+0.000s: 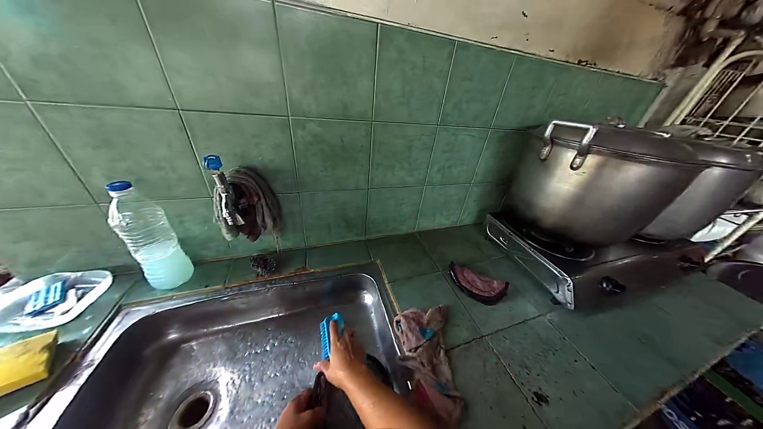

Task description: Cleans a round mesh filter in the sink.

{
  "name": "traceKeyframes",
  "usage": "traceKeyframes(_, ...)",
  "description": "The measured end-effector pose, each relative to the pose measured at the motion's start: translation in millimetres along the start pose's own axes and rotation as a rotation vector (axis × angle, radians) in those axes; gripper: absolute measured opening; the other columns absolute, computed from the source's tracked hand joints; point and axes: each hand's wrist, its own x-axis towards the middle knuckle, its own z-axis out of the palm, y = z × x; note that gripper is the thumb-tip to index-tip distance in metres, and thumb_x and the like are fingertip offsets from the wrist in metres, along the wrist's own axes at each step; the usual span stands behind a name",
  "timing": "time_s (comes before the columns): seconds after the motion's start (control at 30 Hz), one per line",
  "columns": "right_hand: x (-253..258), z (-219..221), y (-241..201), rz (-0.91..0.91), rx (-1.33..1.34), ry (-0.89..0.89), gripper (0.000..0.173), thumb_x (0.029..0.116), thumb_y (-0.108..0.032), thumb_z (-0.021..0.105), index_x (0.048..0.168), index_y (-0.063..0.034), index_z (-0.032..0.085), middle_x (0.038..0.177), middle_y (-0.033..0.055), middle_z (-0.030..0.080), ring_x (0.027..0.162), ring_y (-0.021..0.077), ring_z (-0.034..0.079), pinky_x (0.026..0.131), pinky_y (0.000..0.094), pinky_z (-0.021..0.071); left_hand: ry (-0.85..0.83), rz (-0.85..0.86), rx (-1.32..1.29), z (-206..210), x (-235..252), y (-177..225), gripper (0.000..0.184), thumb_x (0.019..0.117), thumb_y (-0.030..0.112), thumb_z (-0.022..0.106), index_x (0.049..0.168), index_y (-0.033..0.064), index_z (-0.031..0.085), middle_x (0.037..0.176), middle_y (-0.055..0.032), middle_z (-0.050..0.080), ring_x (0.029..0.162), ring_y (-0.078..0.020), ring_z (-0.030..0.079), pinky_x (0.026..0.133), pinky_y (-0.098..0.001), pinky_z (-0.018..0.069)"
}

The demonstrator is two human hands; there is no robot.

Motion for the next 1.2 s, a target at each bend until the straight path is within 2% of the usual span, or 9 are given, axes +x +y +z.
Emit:
traceKeyframes(0.1,6,11,6,0.14,0.191,0.034,0.086,0.0842,-0.02,0.079,0.157,-0.0036,0.036,0.151,0.0295,0.046,0.132,0.0437,0.054,0.106,0.0578,0.049,0.02,0.015,0.013,-55,-17,6,0.027,0.0919,0.0,0.059,0.118,-0.0035,0.053,0.099,-0.0177,0.066,0.082,-0.0274,0.07,0.071,-0.0484,0.0617)
traceKeyframes(0.27,0,8,17,0.273,0.475,0.183,0.077,0.0819,-0.019,0.079,0.149,-0.0031,0.045,0.135,0.0246,0.061,0.125,0.038,0.061,0.104,0.057,0.0491,0.092,0.15,0.136,-153,-45,52,0.022,0.0849,-0.002,0.066,0.105,-0.0011,0.056,0.086,-0.0114,0.064,0.071,-0.0224,0.067,0.062,-0.043,0.0597)
traceKeyframes(0.47,-22,15,29,0.28,0.571,0.47,0.082,0.0787,-0.044,0.087,0.138,0.0023,0.056,0.123,0.0249,0.066,0.115,0.0367,0.065,0.102,0.0548,0.051,0.007,0.327,0.121,-196,-48,105,0.024,0.0807,0.004,0.066,0.102,0.0047,0.055,0.08,-0.0056,0.065,0.065,-0.0164,0.066,0.056,-0.0336,0.0565)
traceKeyframes(0.6,-22,14,27,0.351,0.514,0.619,0.061,0.1007,-0.052,0.059,0.128,0.0027,0.064,0.113,0.0265,0.069,0.107,0.0406,0.067,0.096,0.0592,0.0513,-0.014,0.295,-0.167,-200,-21,82,0.024,0.0871,-0.001,0.063,0.108,0.0022,0.051,0.087,-0.0131,0.069,0.072,-0.0237,0.071,0.061,-0.0392,0.0614)
traceKeyframes(0.73,-22,18,28,0.402,0.458,0.566,0.052,0.1028,-0.043,0.058,0.132,-0.0003,0.063,0.122,0.0258,0.066,0.116,0.0394,0.064,0.101,0.0574,0.0492,0.215,0.208,0.472,-209,16,27,0.052,0.0879,0.007,0.075,0.136,0.0019,0.055,0.119,-0.0175,0.071,0.101,-0.0321,0.073,0.089,-0.0511,0.0585)
traceKeyframes(0.9,-15,19,18,0.326,0.242,0.53,0.101,0.0823,-0.029,0.08,0.165,-0.0212,0.023,0.137,0.0231,0.061,0.117,0.04,0.065,0.096,0.0581,0.0526,0.13,0.205,0.966,-195,18,19,0.086,0.0889,0.043,0.077,0.16,0.0145,0.036,0.168,-0.0157,0.024,0.156,-0.0415,0.018,0.12,-0.0659,0.0213)
traceKeyframes(1.03,-10,41,-32,0.011,0.024,0.544,0.108,0.0732,-0.06,0.083,0.161,-0.0161,0.037,0.142,0.0207,0.06,0.122,0.0431,0.062,0.099,0.0656,0.0484,0.143,0.146,1.114,-178,26,2,0.107,0.0862,0.069,0.067,0.166,0.0204,0.014,0.172,-0.0148,-0.001,0.158,-0.0414,-0.003,0.118,-0.0745,0.0054)
traceKeyframes(1.1,-4,67,-64,-0.071,-0.065,0.401,0.104,0.0769,-0.076,0.07,0.16,-0.0213,0.04,0.142,0.0182,0.061,0.126,0.0419,0.059,0.101,0.067,0.0461,0.15,0.094,1.102,-175,30,-3,0.115,0.0805,0.074,0.068,0.166,0.0267,0.009,0.171,-0.018,-0.009,0.157,-0.0445,-0.008,0.117,-0.0758,0.0032)
traceKeyframes(1.2,15,89,-109,-0.044,-0.224,0.071,0.087,0.0914,-0.061,0.063,0.163,-0.0218,0.032,0.144,0.0219,0.056,0.135,0.0422,0.05,0.108,0.0637,0.0405,0.178,0.037,1.083,-179,32,-4,0.119,0.0727,0.078,0.073,0.165,0.0379,0.008,0.171,-0.0168,-0.014,0.156,-0.0451,-0.013,0.116,-0.0769,-0.0018)
